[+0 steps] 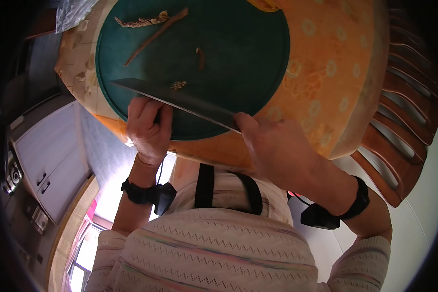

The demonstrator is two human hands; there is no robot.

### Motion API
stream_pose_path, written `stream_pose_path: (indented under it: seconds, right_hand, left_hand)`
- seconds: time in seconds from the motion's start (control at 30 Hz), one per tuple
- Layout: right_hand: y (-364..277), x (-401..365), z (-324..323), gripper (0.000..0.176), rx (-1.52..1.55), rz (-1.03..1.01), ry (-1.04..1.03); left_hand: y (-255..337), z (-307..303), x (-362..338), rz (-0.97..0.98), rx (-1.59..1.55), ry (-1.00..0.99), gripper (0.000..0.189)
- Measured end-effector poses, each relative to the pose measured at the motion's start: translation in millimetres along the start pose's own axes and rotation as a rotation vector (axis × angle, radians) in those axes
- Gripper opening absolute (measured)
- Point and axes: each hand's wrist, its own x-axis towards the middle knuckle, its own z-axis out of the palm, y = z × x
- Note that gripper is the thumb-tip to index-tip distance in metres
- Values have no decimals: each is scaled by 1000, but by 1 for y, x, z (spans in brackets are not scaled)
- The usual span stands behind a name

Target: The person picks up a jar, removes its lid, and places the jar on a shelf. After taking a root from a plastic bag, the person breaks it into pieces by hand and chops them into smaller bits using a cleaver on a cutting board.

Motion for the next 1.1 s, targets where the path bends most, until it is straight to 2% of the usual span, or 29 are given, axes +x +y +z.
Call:
stream_pose_path:
  seconds: [0.2, 0.4, 0.47, 0.8, 0.87, 1.1]
  right_hand:
    - [-5, -6, -3, 25, -44, 9, -33]
    - [-6, -3, 3, 33, -114, -19, -44]
    - [-11, 2, 2, 36, -102, 37, -89]
    - [-7, 5, 6, 32, -42, -62, 22]
    - [-3, 1, 4, 30, 0, 26, -50]
    - [-6, -8, 1, 28, -19, -10, 2]
  left_hand:
    - [0, -1, 1, 5, 20, 2, 23]
    - [-3, 0, -1, 2, 14, 2, 25]
    - [-2, 1, 0, 8, 5, 0, 25]
    - [4, -1, -4, -34, 23, 3, 23]
    - [3, -3, -5, -52, -11, 10, 22]
    - [4, -3, -3, -44, 0, 8, 23]
